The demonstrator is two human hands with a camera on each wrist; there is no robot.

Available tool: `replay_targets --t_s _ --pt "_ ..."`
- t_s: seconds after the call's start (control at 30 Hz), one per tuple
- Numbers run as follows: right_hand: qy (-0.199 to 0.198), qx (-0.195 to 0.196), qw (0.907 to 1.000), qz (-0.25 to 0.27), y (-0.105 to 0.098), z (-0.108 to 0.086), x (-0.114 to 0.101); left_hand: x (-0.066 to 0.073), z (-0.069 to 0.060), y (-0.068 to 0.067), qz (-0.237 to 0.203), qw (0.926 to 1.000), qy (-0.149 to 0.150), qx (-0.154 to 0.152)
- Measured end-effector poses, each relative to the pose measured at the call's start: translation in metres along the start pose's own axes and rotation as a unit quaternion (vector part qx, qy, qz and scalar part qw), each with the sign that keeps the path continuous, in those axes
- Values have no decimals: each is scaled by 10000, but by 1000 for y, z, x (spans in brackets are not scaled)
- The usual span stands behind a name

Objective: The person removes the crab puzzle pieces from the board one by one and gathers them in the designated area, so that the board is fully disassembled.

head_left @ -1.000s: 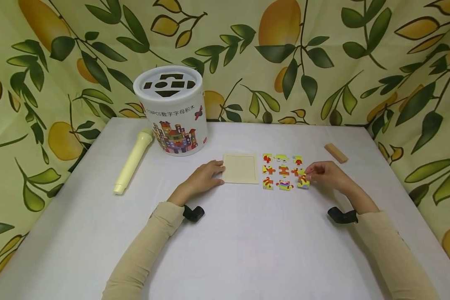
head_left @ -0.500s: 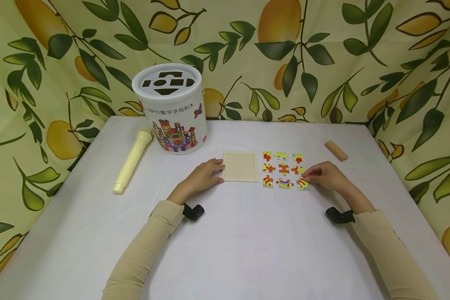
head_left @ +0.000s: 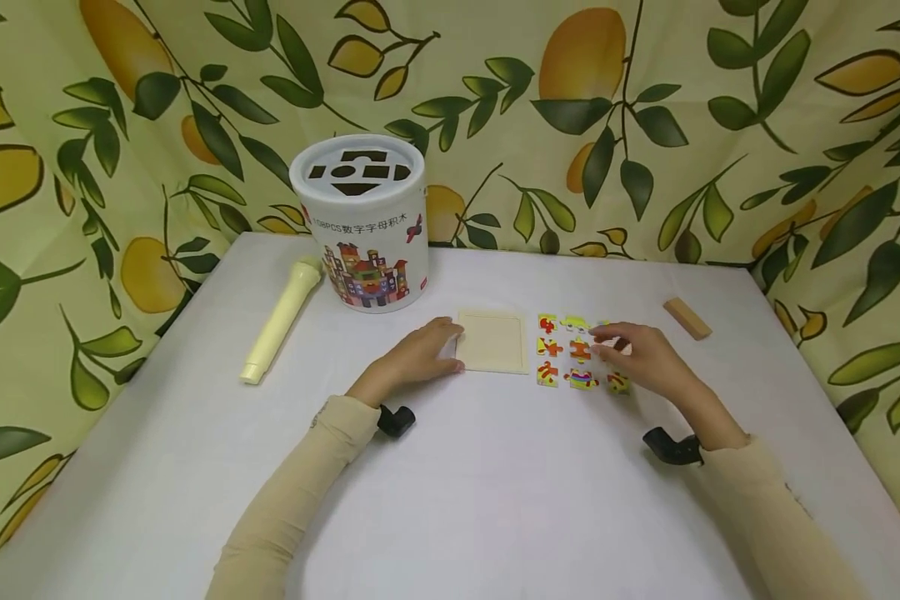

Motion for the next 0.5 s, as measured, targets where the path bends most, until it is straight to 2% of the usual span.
replay_targets --t_s 0.1,0.2,0.33,0.5 --pt "16 -179 9987 -470 7 3 -13 9 8 -7 598 9977 -129 289" --pt "441 -415 9943 -882 14 10 -12 17 13 -11 1029 9935 -283 403" --pt "996 -632 9875 -1047 21 16 1 22 17 -8 1188 9918 -420 217" --pt "1280 -634 9842 -1050 20 17 15 22 20 -9 1228 9911 -510 93"
Point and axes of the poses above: each hand's wrist, its own z-axis towards the middle knuckle, its own y-axis out of the palm, x = y × z, the point moved 9 cm from there along z, towards the middle knuckle, and after that the axes turned 14 degrees about z, right-handed, at the moved point
